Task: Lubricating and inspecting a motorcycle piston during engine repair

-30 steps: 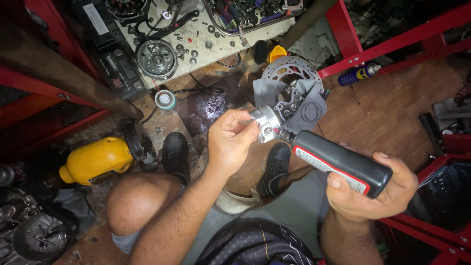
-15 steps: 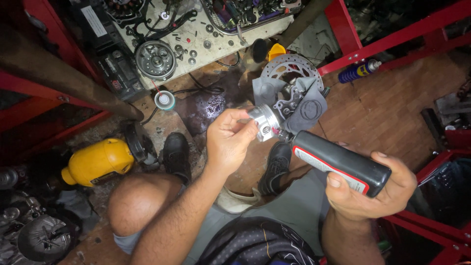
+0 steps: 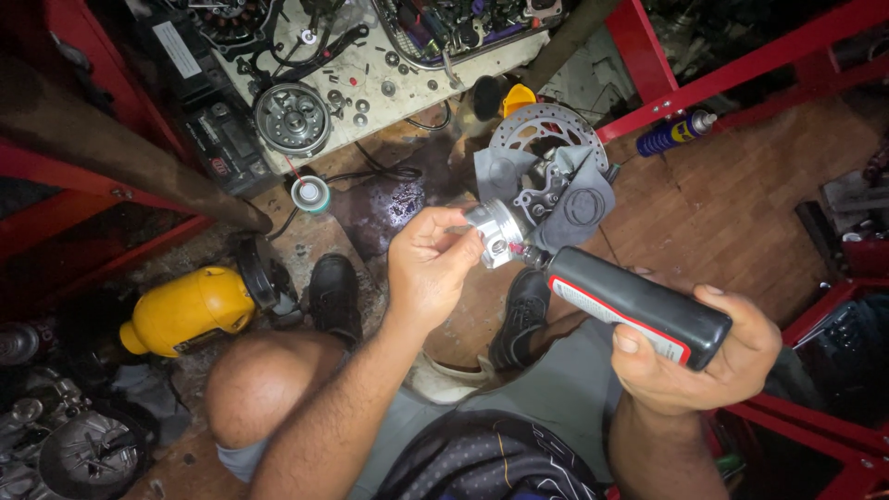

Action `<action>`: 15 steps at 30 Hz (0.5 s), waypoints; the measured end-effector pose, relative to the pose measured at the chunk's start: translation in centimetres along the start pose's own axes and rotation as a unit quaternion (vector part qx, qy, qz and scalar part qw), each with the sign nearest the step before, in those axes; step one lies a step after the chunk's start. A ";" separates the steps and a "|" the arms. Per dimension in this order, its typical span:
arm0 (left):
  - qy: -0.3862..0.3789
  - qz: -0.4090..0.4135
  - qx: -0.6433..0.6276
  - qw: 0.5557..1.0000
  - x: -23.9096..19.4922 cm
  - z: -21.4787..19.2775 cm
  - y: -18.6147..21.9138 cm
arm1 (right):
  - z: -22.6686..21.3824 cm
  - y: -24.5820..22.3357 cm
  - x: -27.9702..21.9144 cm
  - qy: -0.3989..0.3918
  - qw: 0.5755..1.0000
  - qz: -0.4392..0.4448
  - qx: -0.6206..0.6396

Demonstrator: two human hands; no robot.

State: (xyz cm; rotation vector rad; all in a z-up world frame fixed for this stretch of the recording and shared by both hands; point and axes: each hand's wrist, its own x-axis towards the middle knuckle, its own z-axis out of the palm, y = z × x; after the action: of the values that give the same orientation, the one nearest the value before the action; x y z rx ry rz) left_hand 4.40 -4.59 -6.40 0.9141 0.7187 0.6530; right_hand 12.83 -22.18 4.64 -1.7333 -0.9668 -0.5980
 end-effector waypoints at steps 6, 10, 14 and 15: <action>-0.009 0.009 -0.015 1.000 0.0 -0.2 -0.3 | -0.2 0.3 -0.6 0.014 1.000 0.013 -0.003; 0.001 0.011 -0.004 1.000 0.2 -0.1 -0.4 | -0.6 0.6 -0.8 0.017 0.999 0.010 -0.035; -0.004 0.011 0.012 1.000 0.1 -0.2 -0.4 | -0.4 0.5 -0.6 0.002 1.000 0.006 -0.015; -0.004 0.010 0.020 1.000 0.1 -0.3 -0.4 | -0.4 0.5 -0.6 0.012 1.000 0.006 -0.023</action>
State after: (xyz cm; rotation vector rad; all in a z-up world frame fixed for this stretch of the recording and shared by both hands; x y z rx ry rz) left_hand 4.34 -4.56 -6.90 0.9609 0.7178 0.6552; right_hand 12.94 -22.79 4.00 -1.7683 -0.9316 -0.6353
